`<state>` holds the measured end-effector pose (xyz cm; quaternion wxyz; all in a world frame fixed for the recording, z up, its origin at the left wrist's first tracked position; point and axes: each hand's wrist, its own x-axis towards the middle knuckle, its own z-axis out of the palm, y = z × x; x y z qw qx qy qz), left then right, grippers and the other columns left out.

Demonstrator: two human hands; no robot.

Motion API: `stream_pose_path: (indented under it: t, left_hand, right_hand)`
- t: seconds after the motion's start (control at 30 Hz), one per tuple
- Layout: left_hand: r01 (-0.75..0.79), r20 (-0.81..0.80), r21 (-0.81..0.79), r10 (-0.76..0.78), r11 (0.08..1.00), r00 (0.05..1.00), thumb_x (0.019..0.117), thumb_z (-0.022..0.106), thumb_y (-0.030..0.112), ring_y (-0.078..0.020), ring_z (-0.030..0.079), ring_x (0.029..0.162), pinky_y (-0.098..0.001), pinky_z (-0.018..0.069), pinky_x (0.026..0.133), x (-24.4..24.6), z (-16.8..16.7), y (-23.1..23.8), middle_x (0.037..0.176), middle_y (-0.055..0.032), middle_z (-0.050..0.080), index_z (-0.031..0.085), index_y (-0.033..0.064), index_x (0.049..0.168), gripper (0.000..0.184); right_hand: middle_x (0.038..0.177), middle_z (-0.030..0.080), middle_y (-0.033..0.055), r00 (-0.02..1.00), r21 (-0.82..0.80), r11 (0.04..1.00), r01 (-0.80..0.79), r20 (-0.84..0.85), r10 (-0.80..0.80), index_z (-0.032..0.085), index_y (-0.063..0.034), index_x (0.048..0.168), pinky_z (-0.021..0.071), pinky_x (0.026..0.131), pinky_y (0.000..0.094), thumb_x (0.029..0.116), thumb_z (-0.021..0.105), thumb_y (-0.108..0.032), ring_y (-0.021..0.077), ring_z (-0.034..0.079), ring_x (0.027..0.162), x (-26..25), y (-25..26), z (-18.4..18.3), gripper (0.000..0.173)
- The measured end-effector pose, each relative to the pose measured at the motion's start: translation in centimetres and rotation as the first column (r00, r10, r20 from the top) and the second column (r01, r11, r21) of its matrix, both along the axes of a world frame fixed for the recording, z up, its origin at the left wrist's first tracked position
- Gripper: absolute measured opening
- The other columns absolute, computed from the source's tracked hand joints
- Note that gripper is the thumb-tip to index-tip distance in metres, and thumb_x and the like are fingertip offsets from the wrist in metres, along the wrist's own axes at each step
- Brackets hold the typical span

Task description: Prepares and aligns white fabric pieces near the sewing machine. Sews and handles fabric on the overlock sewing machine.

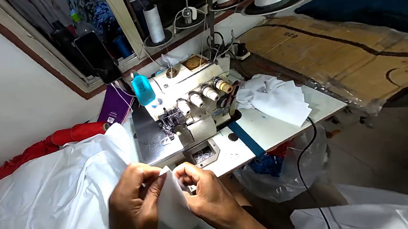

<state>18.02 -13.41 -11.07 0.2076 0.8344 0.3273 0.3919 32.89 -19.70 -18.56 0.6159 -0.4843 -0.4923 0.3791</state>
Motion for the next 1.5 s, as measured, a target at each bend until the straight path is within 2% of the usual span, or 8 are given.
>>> stream_pose_path:
  t: [0.43,0.67,0.77,0.97,1.07,1.17,1.37,1.5]
  left_hand:
    - [-0.123,-0.061,-0.119,0.117,0.985,0.991,0.0895,0.069,0.018,0.0006,0.065,0.068,-0.0136,0.0549,0.060,2.0,0.9,3.1,0.079,0.0075,0.069,0.073,0.0129,0.092,0.007]
    - [-0.150,0.029,-0.132,0.155,0.980,0.987,0.0896,0.069,0.014,0.0002,0.066,0.068,-0.0141,0.0550,0.061,1.9,0.9,3.5,0.078,0.0076,0.070,0.071,0.0115,0.091,0.004]
    - [-0.163,0.074,-0.125,0.173,0.979,0.982,0.0894,0.069,0.012,-0.0002,0.066,0.069,-0.0141,0.0553,0.061,2.1,1.1,3.6,0.078,0.0070,0.070,0.071,0.0111,0.092,0.003]
    - [-0.180,0.058,-0.058,0.184,0.982,0.981,0.0898,0.068,0.014,0.0020,0.064,0.066,-0.0126,0.0538,0.059,2.5,1.6,3.6,0.076,0.0087,0.068,0.070,0.0118,0.092,0.003]
    - [-0.171,0.060,-0.054,0.174,0.984,0.983,0.0898,0.068,0.014,0.0023,0.064,0.066,-0.0120,0.0531,0.059,2.9,1.4,3.3,0.076,0.0087,0.068,0.071,0.0112,0.092,0.005]
    - [-0.109,0.075,-0.040,0.112,0.993,0.991,0.0890,0.068,0.013,0.0022,0.064,0.067,-0.0122,0.0547,0.060,3.2,1.3,2.6,0.079,0.0082,0.068,0.071,0.0104,0.092,0.005]
    - [-0.046,0.094,-0.010,0.046,0.999,0.994,0.0887,0.069,0.012,0.0010,0.065,0.070,-0.0127,0.0561,0.062,2.8,1.3,2.0,0.083,0.0073,0.069,0.072,0.0090,0.092,0.006]
    - [-0.078,0.141,-0.049,0.084,0.996,0.986,0.0884,0.067,0.007,-0.0001,0.066,0.068,-0.0138,0.0564,0.062,2.6,1.2,2.5,0.081,0.0069,0.070,0.071,0.0082,0.092,0.005]
  right_hand:
    - [0.112,0.071,0.0068,0.892,0.071,0.997,-0.023,-0.450,0.053,0.058,0.0044,0.125,0.0608,0.082,0.0272,0.0935,0.060,0.008,0.0110,0.071,0.093,1.5,0.1,-5.0,0.032]
    - [0.114,0.073,0.0083,0.969,0.197,0.978,0.074,-0.248,-0.023,0.076,0.0003,0.098,0.0548,0.098,0.0276,0.1052,0.058,-0.024,0.0105,0.067,0.111,0.8,0.1,-5.3,0.031]
    - [0.109,0.074,0.0079,0.973,0.108,0.971,0.215,-0.108,-0.204,0.076,-0.0028,0.086,0.0589,0.085,0.0223,0.0970,0.071,-0.030,0.0077,0.070,0.101,-0.9,-0.6,-5.2,0.030]
    - [0.119,0.070,0.0073,0.684,0.323,0.706,0.631,0.198,-0.702,0.071,-0.0162,0.085,0.0476,0.104,0.0310,0.0980,0.068,-0.041,0.0167,0.060,0.119,-3.3,-1.7,-3.7,0.028]
    - [0.099,0.071,0.0032,0.909,0.223,0.882,0.416,-0.069,-0.411,0.073,-0.0062,0.087,0.0519,0.090,0.0236,0.0962,0.073,-0.023,0.0069,0.064,0.099,-4.3,-3.9,-1.8,0.019]
    - [0.078,0.072,0.0050,0.836,-0.137,0.987,0.088,-0.528,-0.148,0.071,0.0026,0.091,0.0609,0.065,0.0274,0.0977,0.067,-0.011,0.0087,0.070,0.068,-5.0,-4.0,-1.8,0.016]
    - [0.129,0.064,0.0123,0.853,-0.172,0.898,0.405,-0.283,-0.439,0.079,-0.0066,0.088,0.0553,0.092,0.0225,0.0903,0.076,-0.030,0.0095,0.062,0.116,-3.9,-0.4,-5.6,0.024]
    - [0.110,0.074,0.0065,0.879,-0.097,0.902,0.421,-0.202,-0.432,0.079,-0.0060,0.087,0.0590,0.079,0.0208,0.0921,0.076,-0.026,0.0066,0.070,0.095,-2.9,0.2,-5.4,0.021]
